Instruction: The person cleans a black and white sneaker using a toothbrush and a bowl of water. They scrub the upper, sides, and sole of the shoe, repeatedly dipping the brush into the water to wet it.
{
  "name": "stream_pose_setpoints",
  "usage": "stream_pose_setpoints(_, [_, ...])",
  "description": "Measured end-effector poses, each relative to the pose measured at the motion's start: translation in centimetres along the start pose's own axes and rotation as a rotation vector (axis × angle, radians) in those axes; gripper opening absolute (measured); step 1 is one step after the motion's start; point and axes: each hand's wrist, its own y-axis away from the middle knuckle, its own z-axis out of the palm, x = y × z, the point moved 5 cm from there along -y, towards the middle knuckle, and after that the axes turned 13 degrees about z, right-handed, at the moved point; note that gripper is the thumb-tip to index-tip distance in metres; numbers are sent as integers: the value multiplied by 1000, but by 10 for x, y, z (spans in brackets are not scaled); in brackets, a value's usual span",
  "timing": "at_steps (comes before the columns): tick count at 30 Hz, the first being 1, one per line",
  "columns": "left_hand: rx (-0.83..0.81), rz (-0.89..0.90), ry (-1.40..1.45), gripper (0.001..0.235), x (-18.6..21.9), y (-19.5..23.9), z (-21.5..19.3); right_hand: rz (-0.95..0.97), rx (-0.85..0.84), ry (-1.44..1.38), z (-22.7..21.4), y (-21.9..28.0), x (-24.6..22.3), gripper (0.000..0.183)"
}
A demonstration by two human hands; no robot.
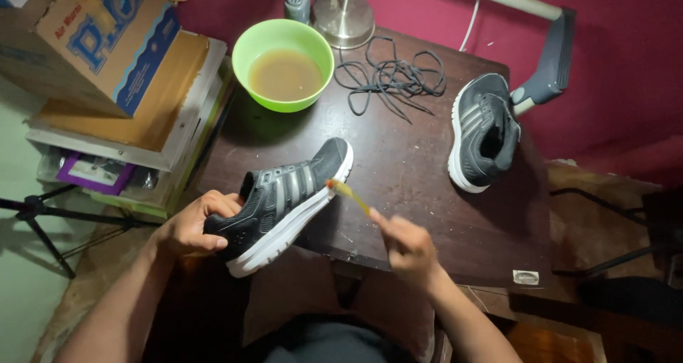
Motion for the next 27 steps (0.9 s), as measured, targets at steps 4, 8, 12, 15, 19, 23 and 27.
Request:
stream_pose_setpoints(4, [38,-3,-25,38,4,-5,-5,114,68,26,-7,-25,61,62])
stream_pose_setpoints(8, [84,-66,17,43,-8,4,-16,-28,74,-95,3,-29,47,58])
stream_pose_setpoints(12, [185,-81,70,42,-23,18,-25,38,107,35,-7,-42,72,57])
stream_pose_setpoints(15, [168,-99,61,45,-12,7,-21,-32,-43,-82,-5,-26,27,76])
stream_pose_setpoints(19, [203,-77,70,48,-7,-1,-24,55,14,107,4,-41,67,66])
stream_pose_setpoints(23, [197,-80,106,47,-16,4,-27,-41,25,-24,0,-43,60,65])
stream_pose_setpoints(27, [243,-71,151,45,-11,-1,-25,55,21,66,-13,-57,73,62])
